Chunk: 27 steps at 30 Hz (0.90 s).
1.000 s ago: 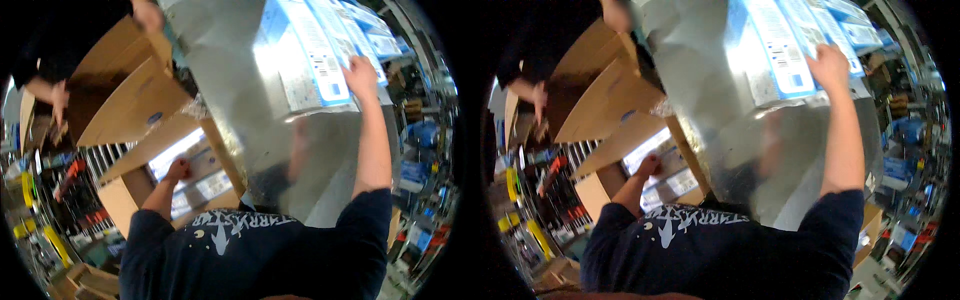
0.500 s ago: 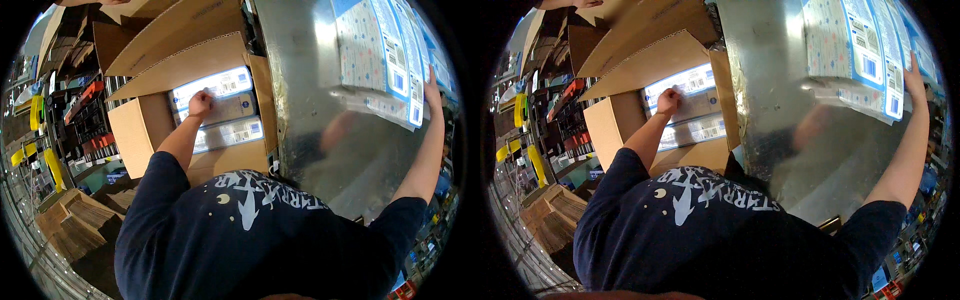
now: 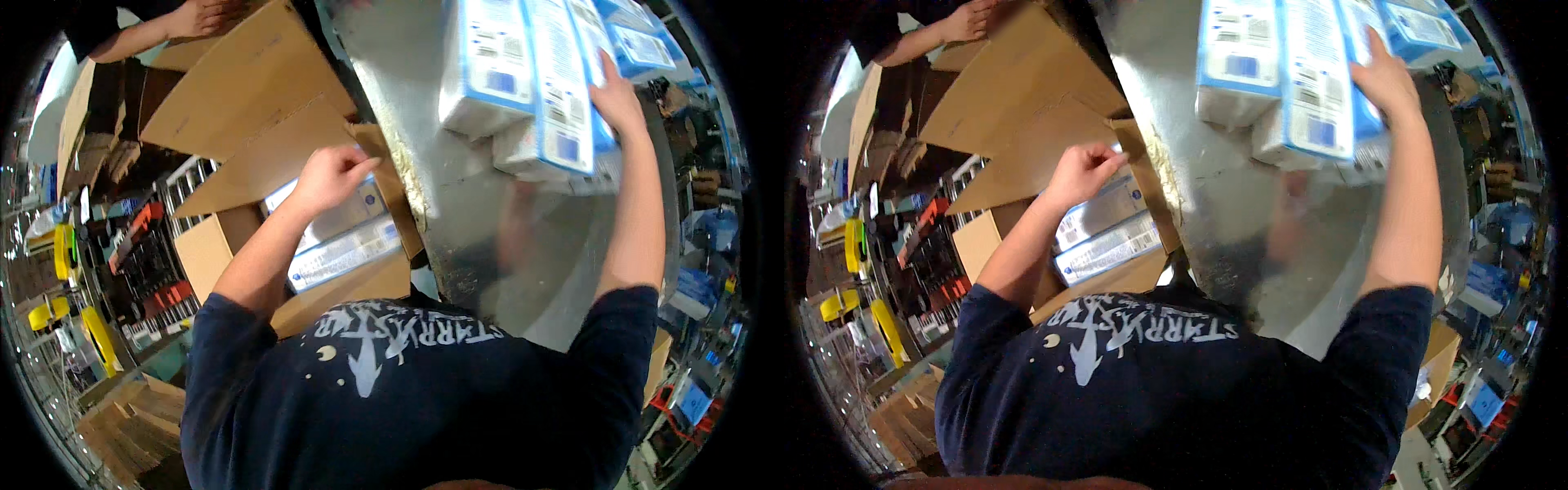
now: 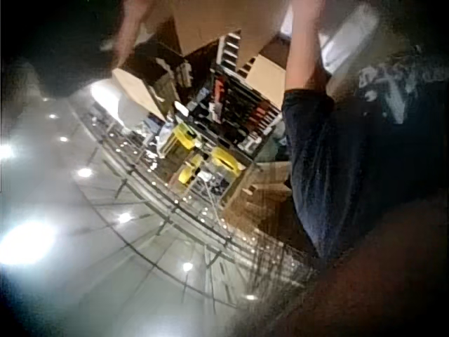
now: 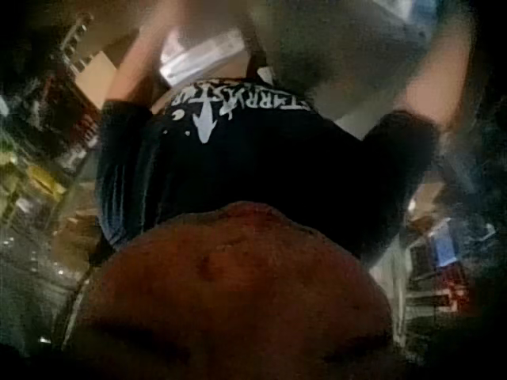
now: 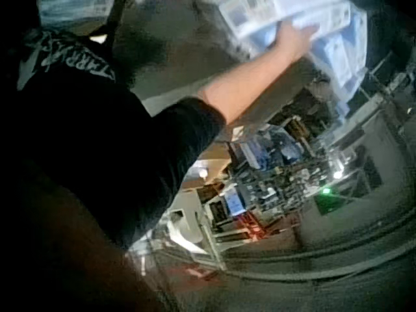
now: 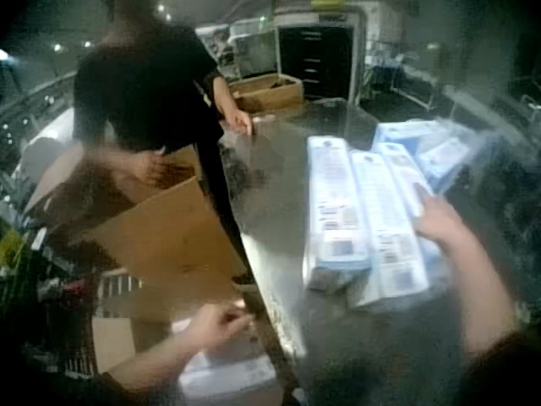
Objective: The person assembles cardboard boxes and packs several blue milk cartons into each box before moving the filled boxes onto a conveyor belt.
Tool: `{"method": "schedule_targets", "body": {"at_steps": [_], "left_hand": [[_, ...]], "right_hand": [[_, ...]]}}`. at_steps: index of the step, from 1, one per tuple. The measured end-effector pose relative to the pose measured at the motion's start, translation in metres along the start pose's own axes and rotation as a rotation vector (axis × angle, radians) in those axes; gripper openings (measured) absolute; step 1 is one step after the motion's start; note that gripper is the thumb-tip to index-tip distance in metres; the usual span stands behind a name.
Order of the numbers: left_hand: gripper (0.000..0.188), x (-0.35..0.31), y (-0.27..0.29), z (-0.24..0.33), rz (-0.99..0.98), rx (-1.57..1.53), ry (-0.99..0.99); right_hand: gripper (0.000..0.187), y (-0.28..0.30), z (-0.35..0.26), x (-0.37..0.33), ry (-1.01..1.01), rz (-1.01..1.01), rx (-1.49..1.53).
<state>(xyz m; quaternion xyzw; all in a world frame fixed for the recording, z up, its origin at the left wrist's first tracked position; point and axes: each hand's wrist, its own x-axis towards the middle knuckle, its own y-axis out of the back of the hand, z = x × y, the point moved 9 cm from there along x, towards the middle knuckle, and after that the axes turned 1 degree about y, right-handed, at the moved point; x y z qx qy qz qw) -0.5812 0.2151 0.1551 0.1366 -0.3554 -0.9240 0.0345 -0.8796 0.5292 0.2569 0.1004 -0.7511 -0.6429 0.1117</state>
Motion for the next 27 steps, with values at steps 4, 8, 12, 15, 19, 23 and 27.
{"method": "schedule_targets", "body": {"at_steps": [4, 8, 12, 15, 19, 23, 27], "left_hand": [[0.052, 0.092, 0.056, 0.095, 0.411, -0.324, -0.2], [0.045, 0.084, 0.029, 0.1, 0.089, -0.429, -0.057], [0.059, -0.008, -0.009, 0.081, -0.32, -0.458, -0.063], [0.086, -0.039, -0.064, 0.085, -0.663, -0.837, 0.067], [0.091, -0.045, -0.046, 0.109, -0.535, -0.853, 0.08], [0.089, -0.038, 0.051, 0.131, -0.209, -0.476, -0.468], [0.063, -0.08, 0.215, 0.146, -0.228, -0.295, -0.562]], "right_hand": [[0.077, -0.006, -0.054, 0.007, 0.089, -0.042, -0.008], [0.074, 0.01, -0.075, -0.092, 0.137, -0.07, -0.046], [0.074, 0.015, -0.024, -0.205, 0.127, -0.167, 0.571], [0.073, -0.095, 0.046, -0.254, -0.182, -0.579, 1.402], [0.078, -0.089, 0.032, -0.253, -0.279, -0.431, 1.5], [0.075, -0.012, -0.02, -0.238, 0.02, -0.268, 1.58], [0.064, 0.003, -0.138, -0.288, 0.151, -0.613, 1.533]]}}
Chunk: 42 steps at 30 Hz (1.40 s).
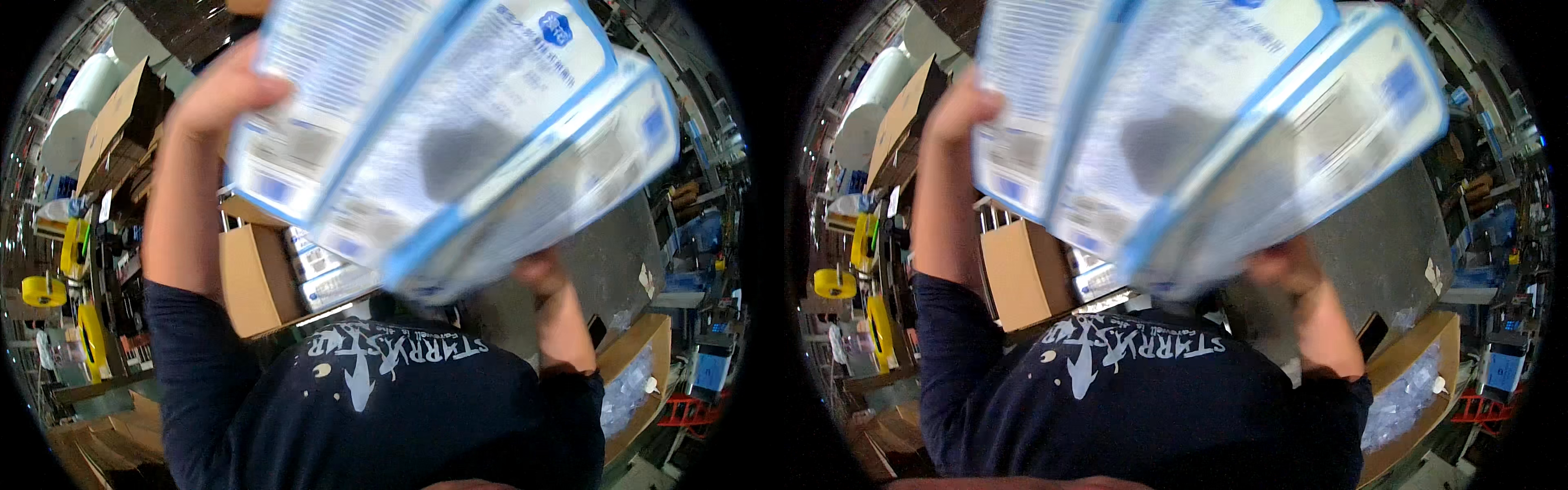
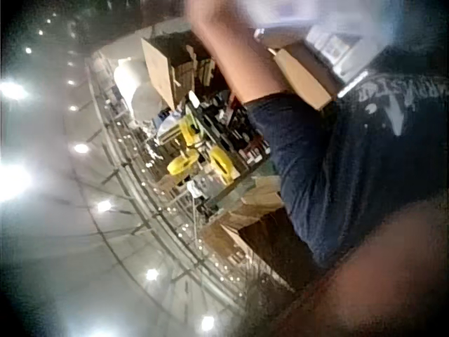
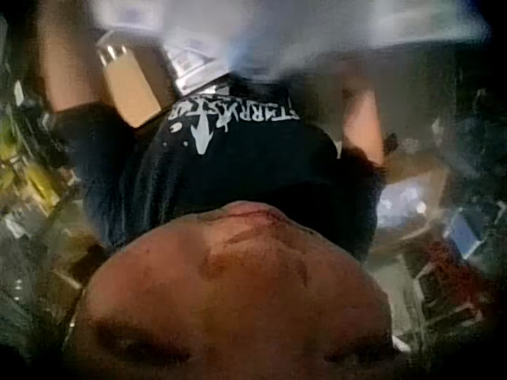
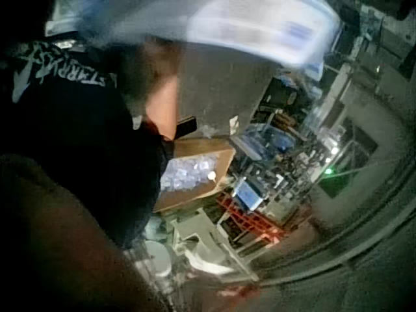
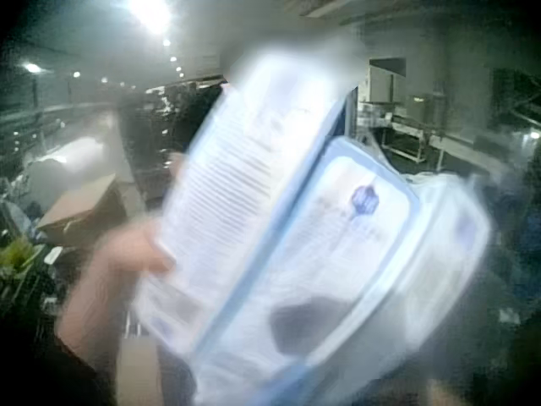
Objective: The person assembles cardboard boxes and packs several blue milk cartons into each box before moving the filled boxes onto a conveyor belt.
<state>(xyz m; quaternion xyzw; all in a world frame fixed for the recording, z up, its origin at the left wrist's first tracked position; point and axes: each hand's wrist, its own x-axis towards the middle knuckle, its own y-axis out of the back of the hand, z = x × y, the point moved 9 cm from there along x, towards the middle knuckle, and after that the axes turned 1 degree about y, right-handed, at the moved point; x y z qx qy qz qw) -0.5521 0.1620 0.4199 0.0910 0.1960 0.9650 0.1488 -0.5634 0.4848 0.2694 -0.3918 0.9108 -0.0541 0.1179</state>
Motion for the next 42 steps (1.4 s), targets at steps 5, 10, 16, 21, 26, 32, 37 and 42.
{"method": "schedule_targets", "body": {"at_steps": [5, 10, 16, 21, 26, 32, 37, 42], "left_hand": [[0.059, -0.115, 0.002, -0.08, -0.086, -0.01, 0.508], [0.072, -0.216, -0.109, -0.202, 0.229, 0.956, 0.734], [0.067, -0.287, -0.118, -0.21, 0.252, 0.81, 0.854], [0.044, -0.447, -0.094, -0.255, 0.924, -0.218, 1.05], [0.027, -0.428, -0.072, -0.166, 0.604, 0.226, 0.926], [0.045, -0.347, -0.152, -0.145, -0.001, 0.531, 0.728], [0.059, -0.371, -0.163, -0.135, 0.089, 0.47, 0.674], [0.085, -0.379, -0.215, -0.127, -0.164, 0.001, 0.564]], "right_hand": [[0.047, -0.154, 0.046, -0.042, 0.063, -0.986, -0.85], [0.046, -0.107, 0.053, 0.006, -0.193, -0.256, -0.455], [0.049, -0.055, 0.198, 0.028, -0.596, -0.013, -0.459], [0.058, -0.105, 0.203, 0.015, -0.52, -0.036, 0.016], [0.045, -0.123, 0.201, 0.046, -0.447, -0.269, -0.992], [0.049, -0.211, 0.165, 0.177, -0.095, 0.05, -1.035], [0.054, -0.151, 0.142, 0.197, -0.193, 0.065, -1.551], [0.041, -0.018, 0.231, 0.157, -0.37, 0.155, -0.787]]}}
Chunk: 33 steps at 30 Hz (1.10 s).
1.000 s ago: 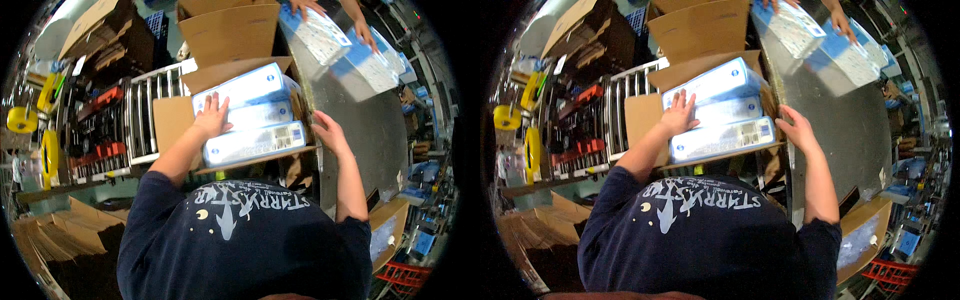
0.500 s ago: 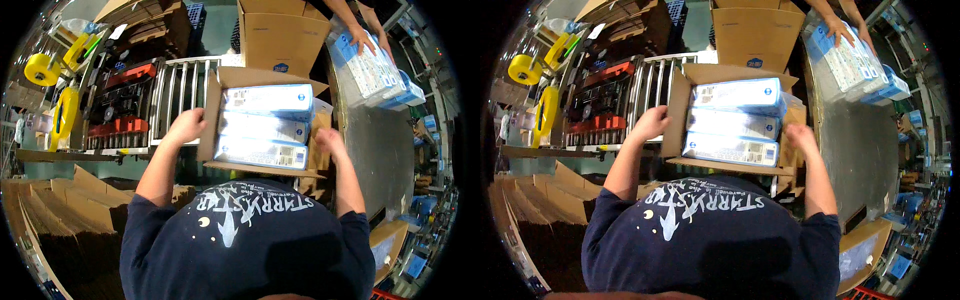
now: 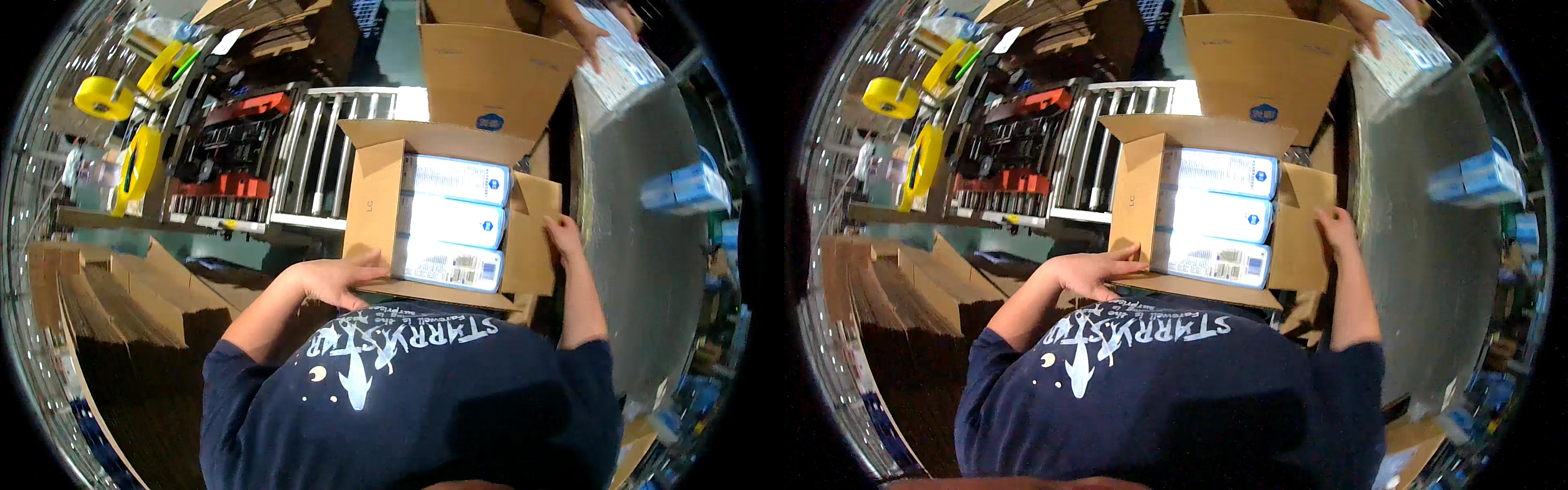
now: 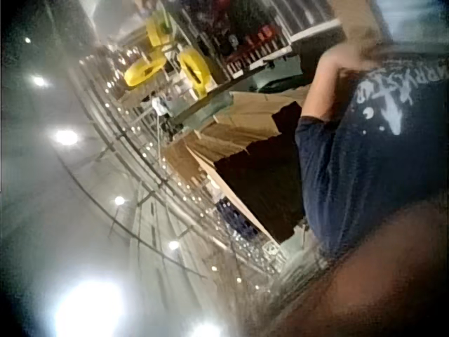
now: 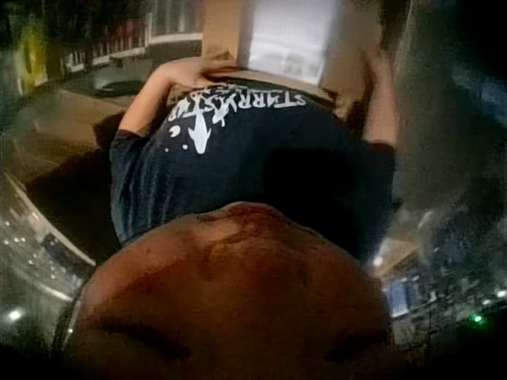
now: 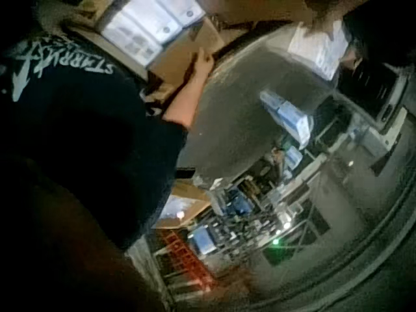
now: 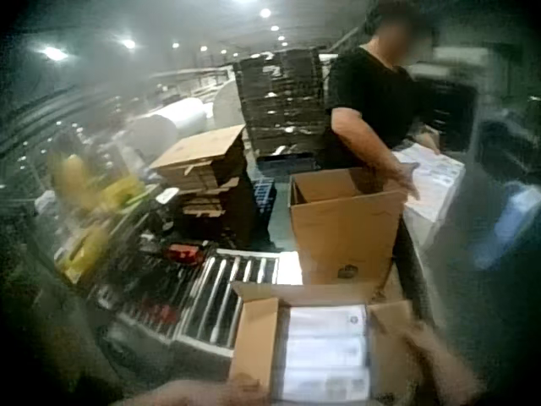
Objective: The person assembles cardboard boxes and packs several blue milk cartons into each box before moving the filled boxes onto a conveyor belt.
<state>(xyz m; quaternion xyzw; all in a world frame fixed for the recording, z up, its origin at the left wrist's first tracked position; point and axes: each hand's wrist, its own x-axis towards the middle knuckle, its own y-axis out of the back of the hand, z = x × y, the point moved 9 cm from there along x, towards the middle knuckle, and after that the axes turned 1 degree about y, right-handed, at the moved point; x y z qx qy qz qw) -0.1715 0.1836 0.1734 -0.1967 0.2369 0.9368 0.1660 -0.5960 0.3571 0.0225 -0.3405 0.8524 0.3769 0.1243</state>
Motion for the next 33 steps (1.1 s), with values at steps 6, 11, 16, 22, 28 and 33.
{"method": "schedule_targets", "body": {"at_steps": [6, 11, 16, 22, 28, 33], "left_hand": [[0.086, 0.03, 0.018, -0.01, -0.137, -0.026, 0.231], [0.091, 0.057, 0.113, -0.047, 0.513, 0.525, 0.543], [0.093, 0.038, 0.09, -0.075, 0.904, 0.451, 0.63], [0.064, 0.029, 0.12, -0.138, 1.148, -0.356, -0.106], [0.055, 0.039, 0.228, -0.259, 0.884, -0.582, 0.146], [0.092, -0.093, 0.314, -0.252, 1.173, 0.072, 0.814]], "right_hand": [[0.045, -0.094, -0.182, -0.119, 1.062, -0.633, -0.42], [0.041, -0.116, -0.277, -0.105, 0.943, -0.504, -0.846], [0.019, -0.068, -0.303, -0.074, 1.131, 0.069, -0.522], [0.043, -0.118, -0.081, -0.024, 0.285, -0.008, 0.203], [0.053, -0.217, -0.107, -0.045, -0.066, -0.167, 0.792], [0.049, -0.31, -0.23, -0.045, -0.036, -0.351, 0.924]]}}
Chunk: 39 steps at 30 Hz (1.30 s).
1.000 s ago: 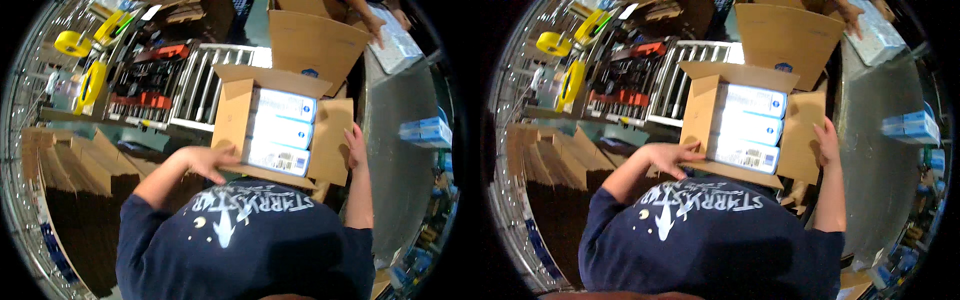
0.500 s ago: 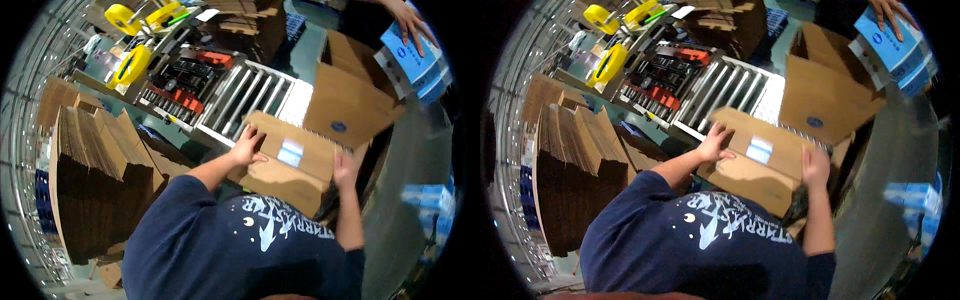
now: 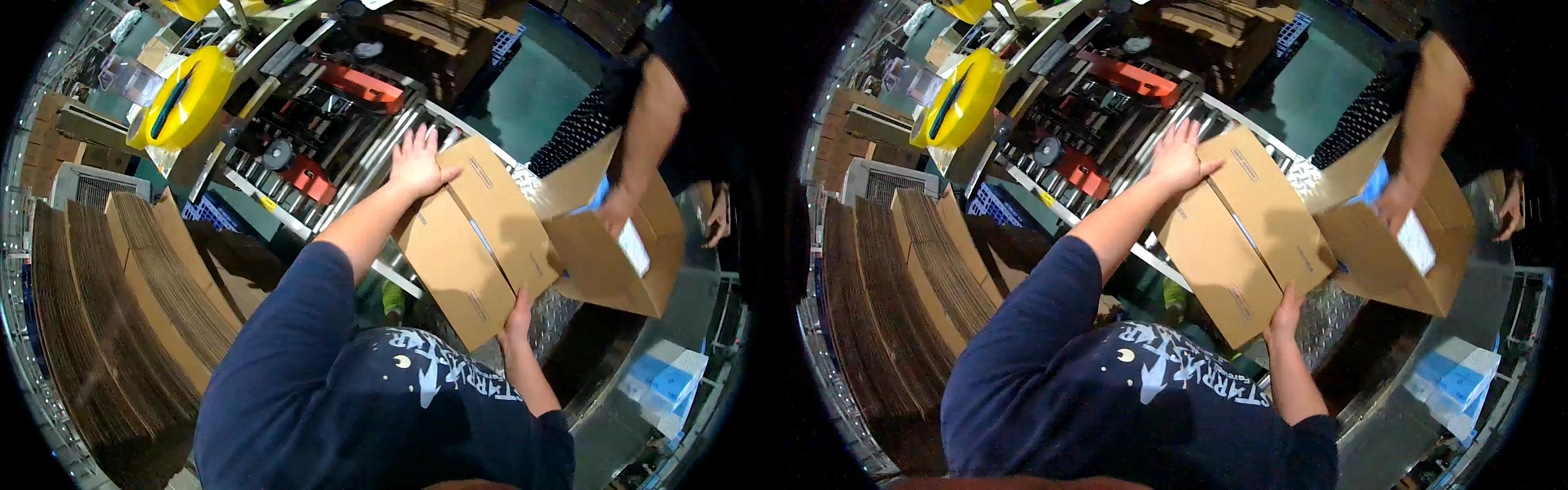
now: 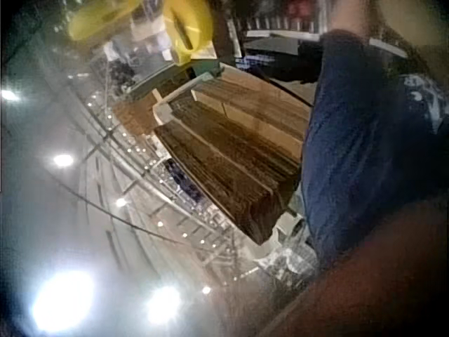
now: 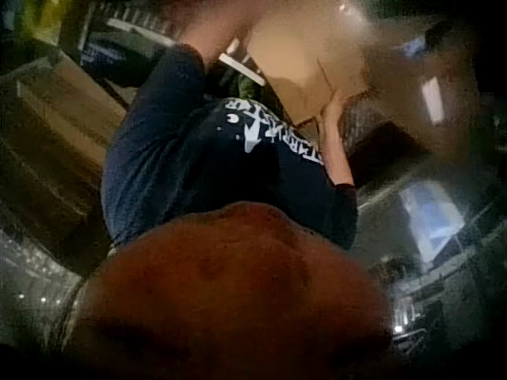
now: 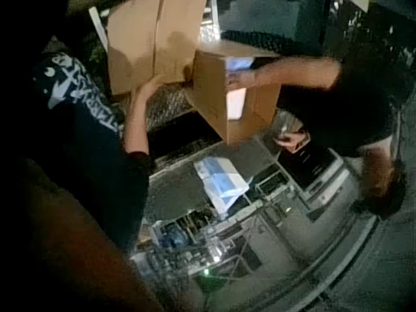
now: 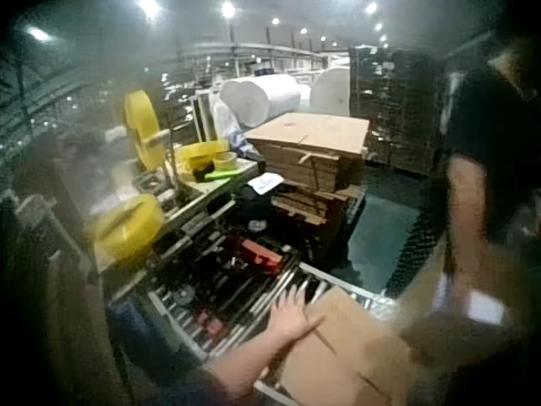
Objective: The person assembles cardboard boxes and packs several blue milk cartons into each box before moving the filled boxes onto a conveyor belt.
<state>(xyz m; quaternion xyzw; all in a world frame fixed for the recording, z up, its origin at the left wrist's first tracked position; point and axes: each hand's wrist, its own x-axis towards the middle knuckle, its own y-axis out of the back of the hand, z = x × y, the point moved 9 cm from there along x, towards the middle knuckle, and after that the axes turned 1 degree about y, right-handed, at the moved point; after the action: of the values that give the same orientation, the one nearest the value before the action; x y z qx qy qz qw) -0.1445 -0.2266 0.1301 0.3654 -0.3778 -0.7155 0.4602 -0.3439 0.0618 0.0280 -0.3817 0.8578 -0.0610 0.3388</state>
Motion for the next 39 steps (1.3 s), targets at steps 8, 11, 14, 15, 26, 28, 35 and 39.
{"method": "schedule_targets", "body": {"at_steps": [8, 11, 14, 15, 26, 28, 35, 39], "left_hand": [[0.062, 0.043, 0.065, -0.087, 0.253, 0.226, -0.314], [0.063, 0.072, 0.07, -0.087, 0.224, 0.212, -0.335], [0.059, 0.093, 0.078, -0.095, 0.226, 0.184, -0.316], [0.058, 0.099, 0.081, -0.097, 0.23, 0.174, -0.322], [0.049, 0.106, 0.115, -0.138, 0.224, 0.237, -0.17], [0.059, 0.061, 0.081, -0.118, 0.245, 0.303, -0.184], [0.059, 0.009, 0.088, -0.124, 0.205, 0.319, -0.122], [0.055, 0.03, 0.094, -0.142, 0.195, 0.336, -0.071]], "right_hand": [[0.048, -0.196, 0.031, 0.124, -0.094, -0.247, -0.155], [0.05, -0.245, -0.005, 0.158, -0.088, -0.289, -0.368], [0.053, -0.27, -0.025, 0.179, 0.015, -0.267, -0.513], [0.054, -0.278, -0.029, 0.184, 0.035, -0.261, -0.53], [0.06, -0.372, -0.005, 0.197, 0.718, -0.285, -0.655], [0.056, -0.41, -0.008, 0.182, 0.801, -0.197, -1.049], [0.047, -0.389, 0.032, 0.12, 0.966, -0.636, -1.253], [0.039, -0.156, 0.123, 0.117, 0.413, -0.741, -1.371]]}}
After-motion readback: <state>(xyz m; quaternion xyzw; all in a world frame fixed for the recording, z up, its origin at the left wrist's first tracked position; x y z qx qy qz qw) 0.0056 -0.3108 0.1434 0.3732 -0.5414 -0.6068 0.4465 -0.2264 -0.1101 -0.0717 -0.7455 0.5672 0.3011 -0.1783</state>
